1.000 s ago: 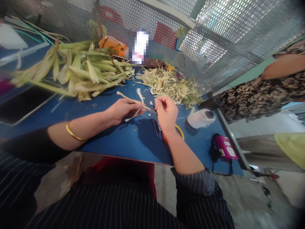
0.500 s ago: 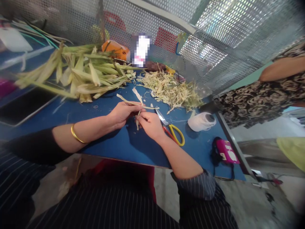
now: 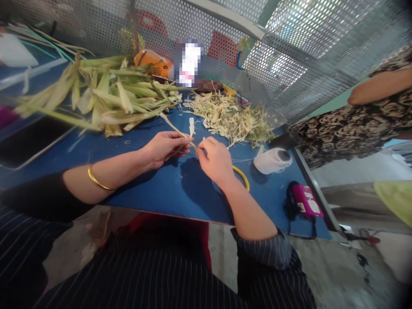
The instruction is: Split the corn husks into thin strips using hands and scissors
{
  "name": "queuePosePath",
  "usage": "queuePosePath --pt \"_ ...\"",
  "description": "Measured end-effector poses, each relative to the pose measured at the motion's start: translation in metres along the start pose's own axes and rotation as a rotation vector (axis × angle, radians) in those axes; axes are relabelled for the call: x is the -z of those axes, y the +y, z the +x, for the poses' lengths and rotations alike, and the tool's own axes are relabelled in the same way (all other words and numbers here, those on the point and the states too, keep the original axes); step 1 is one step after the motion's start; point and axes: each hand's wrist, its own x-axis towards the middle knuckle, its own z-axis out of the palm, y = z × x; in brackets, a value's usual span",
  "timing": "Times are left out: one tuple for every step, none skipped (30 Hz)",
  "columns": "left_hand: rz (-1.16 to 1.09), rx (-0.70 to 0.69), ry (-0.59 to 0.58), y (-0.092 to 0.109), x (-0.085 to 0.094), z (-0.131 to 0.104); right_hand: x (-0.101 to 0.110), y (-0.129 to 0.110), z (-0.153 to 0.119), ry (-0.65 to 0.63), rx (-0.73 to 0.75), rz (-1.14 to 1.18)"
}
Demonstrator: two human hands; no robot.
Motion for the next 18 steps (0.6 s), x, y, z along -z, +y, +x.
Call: queuePosePath --pt "0.031 -0.027 0.017 -0.002 0.001 0.001 0.001 -0.004 -0.002 -0.062 -0.045 0.083" --pt "0.069 -0.057 0.032 -0.003 0.001 0.003 0.001 -0.008 -0.003 -0.141 -0.099 0.185" --pt "0.111 -0.089 0.045 -0.004 0.002 0.004 0.002 -0.011 -0.005 -0.222 -0.152 0.285" --pt "0.147 -0.115 0.055 -0.005 0.003 0.005 0.003 -0.013 -0.006 -0.293 -0.191 0.364" --pt "0.171 -0.128 0.059 -0.006 0.004 0.006 0.003 -0.015 -0.007 -0.349 -0.213 0.415" --pt "0.179 -0.129 0.055 -0.006 0.005 0.006 0.004 -0.015 -0.008 -0.383 -0.22 0.437" --pt "0.174 -0.119 0.052 -0.006 0.006 0.006 0.004 -0.015 -0.008 -0.398 -0.211 0.428" --pt "0.163 -0.102 0.053 -0.005 0.006 0.006 0.005 -0.014 -0.008 -0.395 -0.185 0.392" --pt "0.156 -0.087 0.054 -0.005 0.006 0.006 0.007 -0.013 -0.007 -0.365 -0.153 0.33" --pt "0.161 -0.078 0.053 -0.004 0.005 0.004 0.008 -0.012 -0.006 -0.295 -0.121 0.254" --pt "0.179 -0.079 0.05 -0.003 0.004 0.003 0.009 -0.01 -0.005 -0.186 -0.094 0.178" --pt "0.207 -0.09 0.041 -0.003 0.003 0.001 0.011 -0.009 -0.004 -0.051 -0.074 0.118" --pt "0.247 -0.106 0.016 -0.003 0.001 -0.002 0.012 -0.008 -0.003 0.083 -0.062 0.09" --pt "0.291 -0.121 -0.016 -0.004 -0.001 -0.004 0.012 -0.007 -0.002 0.184 -0.05 0.097" --pt "0.328 -0.123 -0.06 -0.004 -0.003 -0.007 0.012 -0.006 -0.002 0.235 -0.032 0.129" --pt "0.368 -0.111 -0.103 -0.006 -0.005 -0.009 0.011 -0.006 -0.001 0.237 -0.011 0.173" --pt "0.4 -0.094 -0.132 -0.007 -0.007 -0.011 0.009 -0.006 -0.001 0.202 0.009 0.217" --pt "0.429 -0.078 -0.159 -0.009 -0.009 -0.013 0.008 -0.006 -0.001 0.151 0.029 0.254"
